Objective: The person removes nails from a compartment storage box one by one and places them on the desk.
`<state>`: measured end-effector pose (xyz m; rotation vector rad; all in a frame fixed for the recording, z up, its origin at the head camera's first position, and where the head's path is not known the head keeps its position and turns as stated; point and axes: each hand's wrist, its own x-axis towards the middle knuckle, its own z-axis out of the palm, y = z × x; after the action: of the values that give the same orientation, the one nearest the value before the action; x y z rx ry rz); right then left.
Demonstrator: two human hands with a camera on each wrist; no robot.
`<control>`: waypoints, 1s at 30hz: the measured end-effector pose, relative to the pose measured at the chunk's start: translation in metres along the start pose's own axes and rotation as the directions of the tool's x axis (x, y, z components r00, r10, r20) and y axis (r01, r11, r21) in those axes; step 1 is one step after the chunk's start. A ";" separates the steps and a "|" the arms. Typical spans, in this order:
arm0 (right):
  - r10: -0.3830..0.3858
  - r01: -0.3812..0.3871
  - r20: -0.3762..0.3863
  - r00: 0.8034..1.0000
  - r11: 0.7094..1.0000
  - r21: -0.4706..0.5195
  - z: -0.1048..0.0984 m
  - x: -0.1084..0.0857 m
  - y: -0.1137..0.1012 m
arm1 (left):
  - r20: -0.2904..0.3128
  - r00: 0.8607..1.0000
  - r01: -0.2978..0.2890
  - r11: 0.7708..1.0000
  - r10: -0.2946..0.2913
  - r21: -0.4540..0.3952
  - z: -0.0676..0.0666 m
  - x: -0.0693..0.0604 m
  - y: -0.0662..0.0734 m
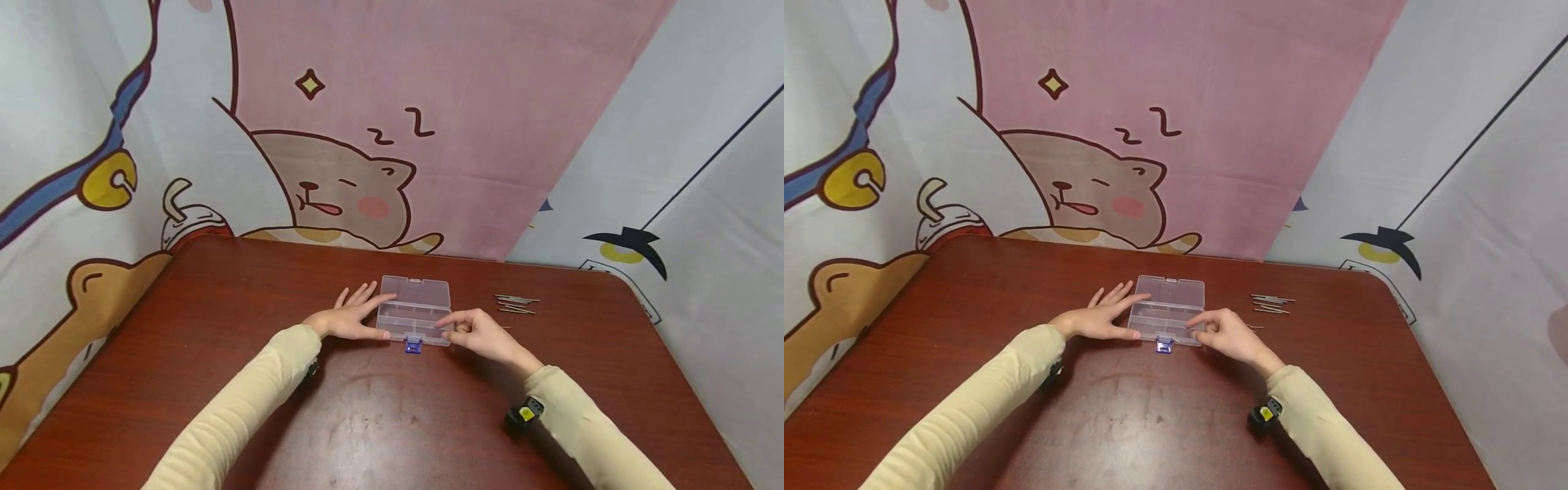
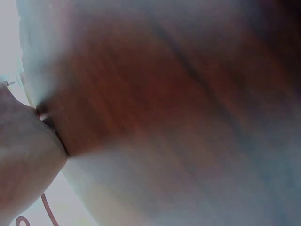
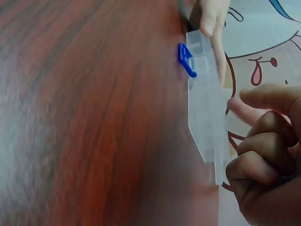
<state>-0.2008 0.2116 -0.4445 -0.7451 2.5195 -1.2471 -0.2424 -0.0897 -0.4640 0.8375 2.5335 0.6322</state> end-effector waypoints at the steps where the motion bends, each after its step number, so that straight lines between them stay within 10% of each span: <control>1: 0.011 -0.011 0.024 1.000 1.000 0.001 0.001 0.001 -0.001 | 0.000 1.000 0.001 1.000 -0.001 -0.001 0.000 0.000 0.000; 11: 0.099 -0.109 0.141 0.985 0.992 0.063 0.013 0.004 -0.004 | 0.004 1.000 0.008 1.000 -0.008 -0.006 -0.002 -0.001 0.004; 30: 0.198 -0.219 0.131 0.971 0.960 0.174 0.026 0.009 -0.004 | -0.017 1.000 0.009 1.000 -0.009 0.011 0.000 0.000 0.005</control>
<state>-0.1962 0.1870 -0.4569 -0.4768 2.2827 -1.3062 -0.2404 -0.0865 -0.4613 0.8278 2.5567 0.6253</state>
